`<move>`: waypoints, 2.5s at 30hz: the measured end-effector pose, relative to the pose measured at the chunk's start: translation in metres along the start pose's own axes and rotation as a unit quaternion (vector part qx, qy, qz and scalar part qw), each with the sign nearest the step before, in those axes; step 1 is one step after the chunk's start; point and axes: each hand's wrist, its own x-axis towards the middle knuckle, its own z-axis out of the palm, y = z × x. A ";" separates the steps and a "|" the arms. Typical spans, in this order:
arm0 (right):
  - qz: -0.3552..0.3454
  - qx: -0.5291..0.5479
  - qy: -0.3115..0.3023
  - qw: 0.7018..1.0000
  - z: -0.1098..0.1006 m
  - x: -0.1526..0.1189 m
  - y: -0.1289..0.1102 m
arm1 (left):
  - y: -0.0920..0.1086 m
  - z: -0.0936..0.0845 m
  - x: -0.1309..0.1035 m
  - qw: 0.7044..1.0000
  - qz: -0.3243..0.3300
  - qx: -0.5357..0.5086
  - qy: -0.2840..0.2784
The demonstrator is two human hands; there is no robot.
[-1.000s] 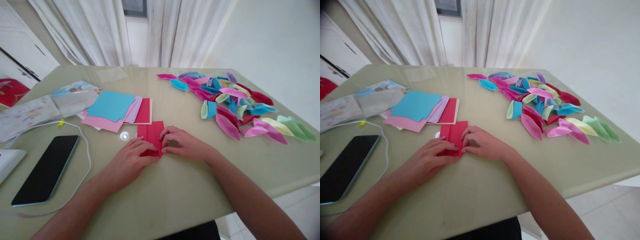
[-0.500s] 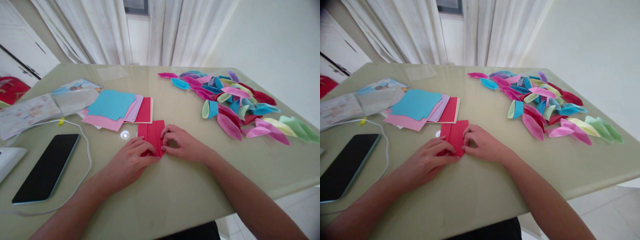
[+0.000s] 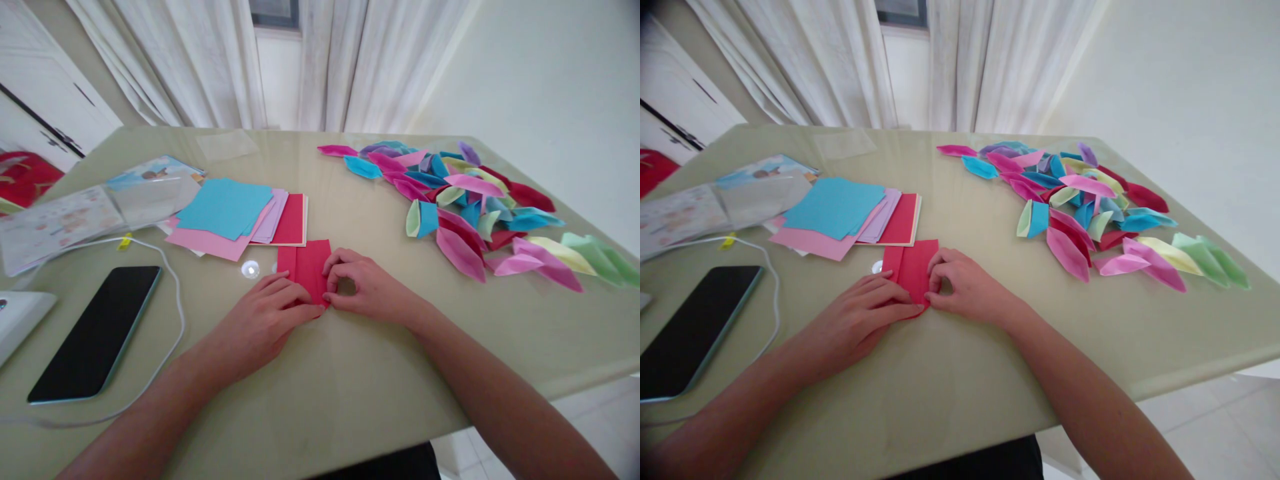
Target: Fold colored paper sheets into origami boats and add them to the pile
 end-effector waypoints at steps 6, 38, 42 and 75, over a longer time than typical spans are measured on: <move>-0.002 0.000 -0.004 1.000 -0.001 0.000 0.003 | 0.000 0.002 -0.001 0.999 0.004 0.029 -0.027; 0.180 -0.159 -0.004 0.971 -0.018 -0.010 0.000 | 0.010 -0.001 0.000 0.999 -0.021 0.012 -0.024; 0.122 -0.099 0.059 0.986 -0.028 -0.008 0.012 | 0.016 -0.004 0.001 0.999 -0.002 -0.019 -0.029; 0.000 -0.061 -0.052 0.997 -0.011 -0.005 -0.015 | 0.008 0.004 0.001 0.996 0.016 0.055 0.068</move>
